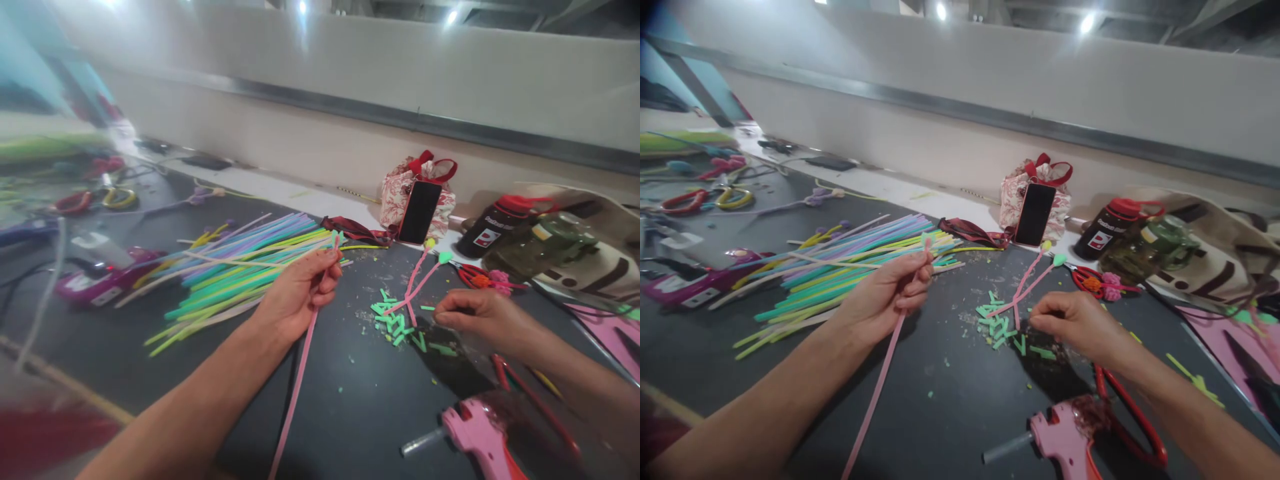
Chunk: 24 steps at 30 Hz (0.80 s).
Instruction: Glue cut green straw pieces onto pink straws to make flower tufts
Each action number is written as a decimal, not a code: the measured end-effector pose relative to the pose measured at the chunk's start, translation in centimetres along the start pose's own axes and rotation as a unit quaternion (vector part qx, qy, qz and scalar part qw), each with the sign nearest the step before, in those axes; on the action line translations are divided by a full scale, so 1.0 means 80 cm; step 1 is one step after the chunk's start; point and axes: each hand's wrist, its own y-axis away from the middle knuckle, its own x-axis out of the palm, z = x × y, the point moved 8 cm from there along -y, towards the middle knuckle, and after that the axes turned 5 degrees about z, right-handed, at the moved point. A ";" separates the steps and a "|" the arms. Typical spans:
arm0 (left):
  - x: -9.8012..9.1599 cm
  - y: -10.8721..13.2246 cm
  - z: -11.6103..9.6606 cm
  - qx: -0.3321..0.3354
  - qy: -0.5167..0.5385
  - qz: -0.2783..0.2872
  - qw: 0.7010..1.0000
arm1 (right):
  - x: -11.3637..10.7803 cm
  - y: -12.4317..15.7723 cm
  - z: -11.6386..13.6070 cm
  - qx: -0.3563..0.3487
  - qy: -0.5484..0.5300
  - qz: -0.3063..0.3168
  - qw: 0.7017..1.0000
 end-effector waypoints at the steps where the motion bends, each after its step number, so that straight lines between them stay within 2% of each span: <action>1: -0.002 -0.001 -0.002 0.008 0.002 -0.004 1.000 | -0.006 0.003 -0.018 0.028 -0.022 -0.014 0.999; 3: -0.005 -0.002 -0.004 0.022 -0.004 -0.011 1.000 | -0.016 0.008 -0.044 0.065 -0.056 -0.051 0.995; 5: -0.007 -0.003 -0.005 0.034 -0.018 -0.019 0.999 | -0.026 0.011 -0.057 0.076 -0.074 -0.087 0.991; 11: -0.009 -0.005 0.001 0.027 -0.039 -0.020 0.999 | -0.062 0.023 -0.059 0.069 -0.079 -0.182 0.978; 14: -0.007 -0.003 0.004 0.022 -0.050 -0.020 0.998 | -0.067 0.019 -0.051 0.035 0.033 -0.172 0.984; 19: -0.002 -0.003 0.012 0.004 -0.066 -0.019 0.998 | -0.066 0.010 -0.030 0.007 0.217 -0.158 0.963; 22: 0.002 -0.002 0.019 -0.008 -0.074 -0.016 0.997 | -0.044 0.002 -0.004 -0.007 0.246 -0.113 0.963; 24: 0.005 -0.001 0.025 -0.022 -0.078 -0.009 0.997 | -0.011 -0.007 0.025 -0.079 0.247 -0.045 0.965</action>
